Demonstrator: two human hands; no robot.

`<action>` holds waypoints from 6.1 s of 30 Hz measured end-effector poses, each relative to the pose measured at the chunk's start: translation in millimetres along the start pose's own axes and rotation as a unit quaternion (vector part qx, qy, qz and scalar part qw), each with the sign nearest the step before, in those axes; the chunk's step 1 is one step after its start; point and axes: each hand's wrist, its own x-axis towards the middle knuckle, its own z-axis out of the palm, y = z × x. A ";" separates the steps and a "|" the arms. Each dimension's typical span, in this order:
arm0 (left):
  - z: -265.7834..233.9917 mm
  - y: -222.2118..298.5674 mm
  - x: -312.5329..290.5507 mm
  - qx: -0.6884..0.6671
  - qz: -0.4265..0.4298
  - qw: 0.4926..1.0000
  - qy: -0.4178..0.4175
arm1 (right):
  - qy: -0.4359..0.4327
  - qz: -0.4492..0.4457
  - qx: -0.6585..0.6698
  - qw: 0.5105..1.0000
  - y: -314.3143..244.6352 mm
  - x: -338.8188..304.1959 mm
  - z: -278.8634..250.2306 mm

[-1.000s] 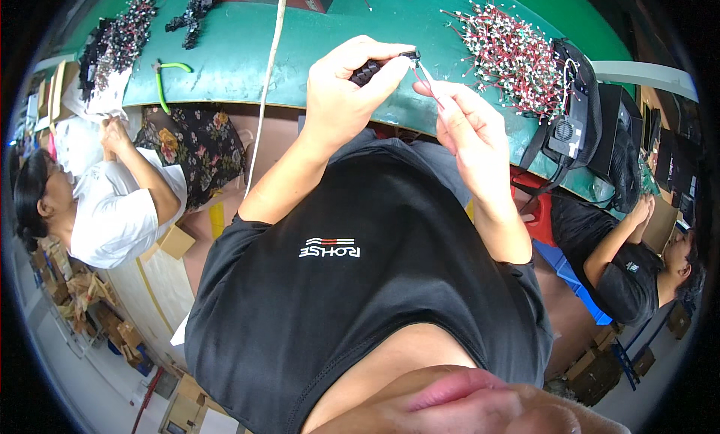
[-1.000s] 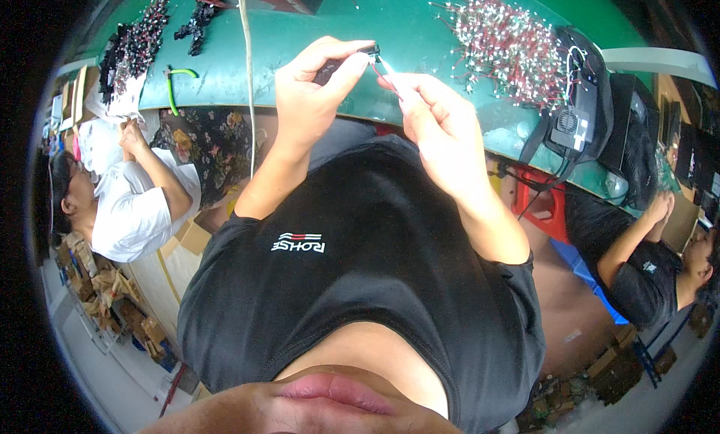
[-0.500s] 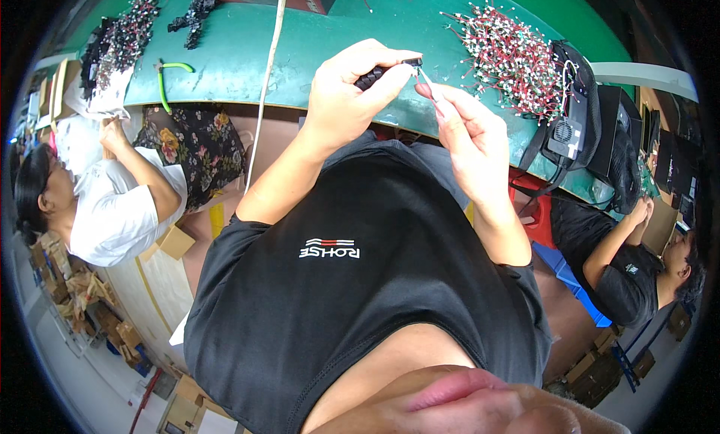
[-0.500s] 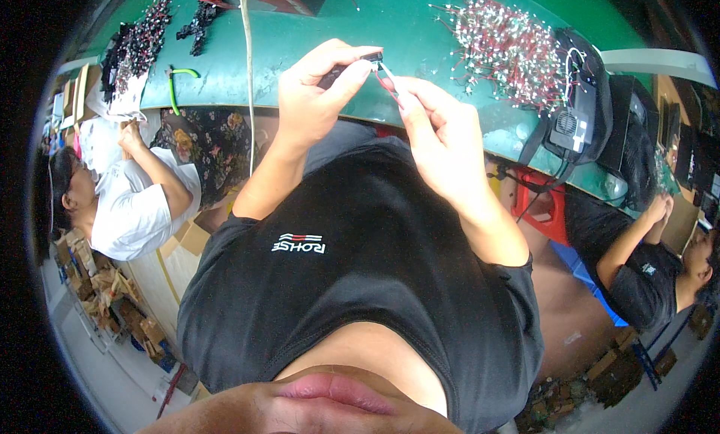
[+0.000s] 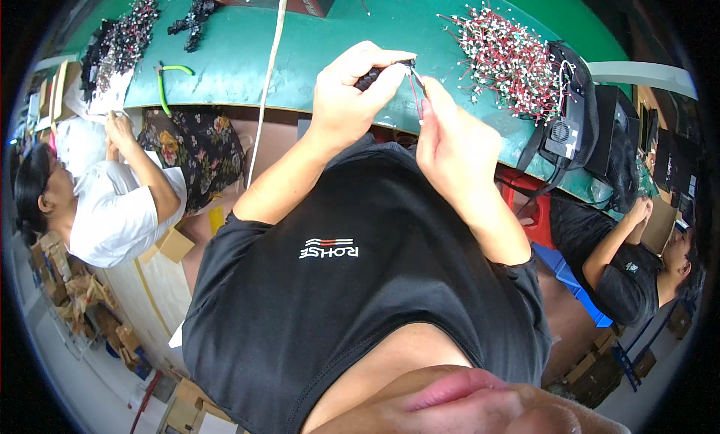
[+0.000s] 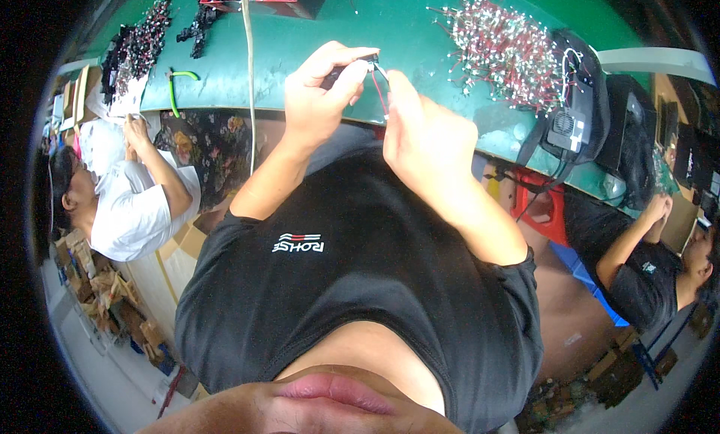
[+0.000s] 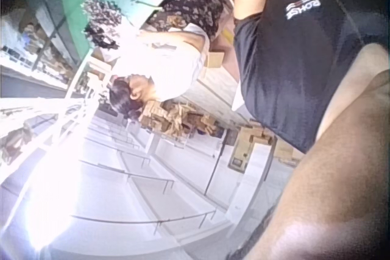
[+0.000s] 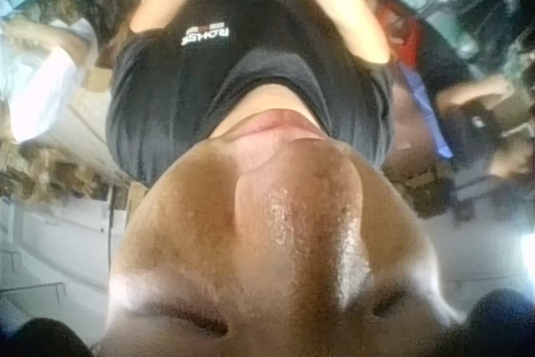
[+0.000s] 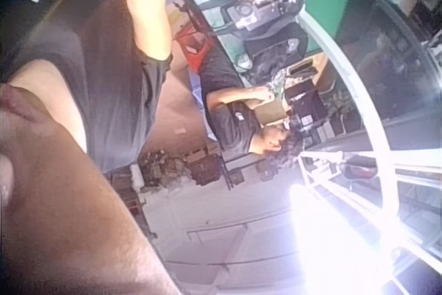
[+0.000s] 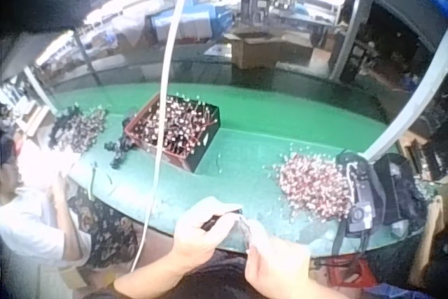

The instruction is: The person assembles electronic components by hand, joining wires and small plastic housings at a factory workbench.

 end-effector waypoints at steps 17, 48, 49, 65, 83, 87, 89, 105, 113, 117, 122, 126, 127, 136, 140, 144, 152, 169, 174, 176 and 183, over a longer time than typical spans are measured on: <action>-2.3 9.3 -1.1 -0.004 0.064 0.994 0.091 | 0.043 0.020 0.409 0.911 10.2 8.9 -27.2; -7.4 36.3 -10.3 -0.026 0.096 0.993 0.061 | 0.148 0.030 0.423 0.893 5.8 1.5 -19.1; -7.4 36.4 -10.3 -0.026 0.096 0.993 0.062 | 0.148 0.030 0.423 0.893 5.3 2.3 -18.7; -3.8 31.0 -11.4 0.057 0.158 0.983 0.075 | 0.187 -0.003 0.345 0.920 -3.8 -7.1 -8.6; -155.5 -16.1 157.8 0.402 0.167 0.831 0.346 | 0.211 0.092 0.532 0.815 78.1 -13.3 -14.0; -168.9 -21.6 169.8 0.388 0.223 0.807 0.384 | 0.194 0.183 0.502 0.822 97.0 -22.8 -13.2; -164.6 -15.6 158.0 0.421 0.136 0.816 0.372 | 0.184 0.194 0.520 0.811 110.6 -22.8 -3.9; 1.5 -42.5 -6.9 -0.408 -0.315 0.856 -0.037 | 0.088 0.212 0.214 0.950 125.4 42.7 28.8; 36.3 -21.7 23.6 -0.272 -0.242 0.926 -0.099 | 0.033 0.284 0.653 0.701 99.4 35.5 4.1; 42.1 -17.7 24.7 -0.271 -0.237 0.926 -0.114 | 0.018 0.267 0.618 0.739 78.7 30.7 -0.2; 35.1 -13.7 18.2 -0.296 -0.244 0.914 -0.133 | 0.008 0.219 0.583 0.782 69.7 24.5 0.1; 25.8 -16.9 14.3 -0.286 -0.227 0.917 -0.160 | -0.027 0.098 0.477 0.873 75.8 23.8 7.1; 23.3 -17.5 14.3 -0.277 -0.219 0.921 -0.164 | -0.030 0.083 0.444 0.891 75.6 25.1 5.5; 22.9 -14.0 6.5 -0.212 -0.062 0.971 -0.092 | 0.012 0.237 0.541 0.807 53.6 22.9 5.8; 23.8 -18.1 5.1 -0.241 -0.003 0.969 -0.050 | -0.011 0.275 0.603 0.749 43.3 22.7 6.7; 22.1 -18.3 4.0 -0.225 0.001 0.973 -0.056 | -0.015 0.280 0.566 0.775 40.4 20.9 9.3; 22.0 -20.3 2.3 -0.226 0.040 0.972 -0.046 | 0.025 0.233 0.553 0.799 38.8 19.4 16.6; 15.8 -14.5 4.1 -0.211 -0.001 0.975 -0.074 | -0.007 0.224 0.515 0.827 43.6 20.2 12.0; 13.5 -11.3 5.4 -0.190 0.007 0.978 -0.081 | -0.031 0.225 0.477 0.849 44.7 20.4 8.2; 11.8 -11.9 7.2 -0.123 0.056 0.986 -0.095 | -0.029 0.221 0.474 0.852 44.3 21.6 6.3; 3.8 -5.2 11.9 -0.033 0.071 0.989 -0.125 | -0.093 0.213 0.441 0.867 47.4 30.5 -5.4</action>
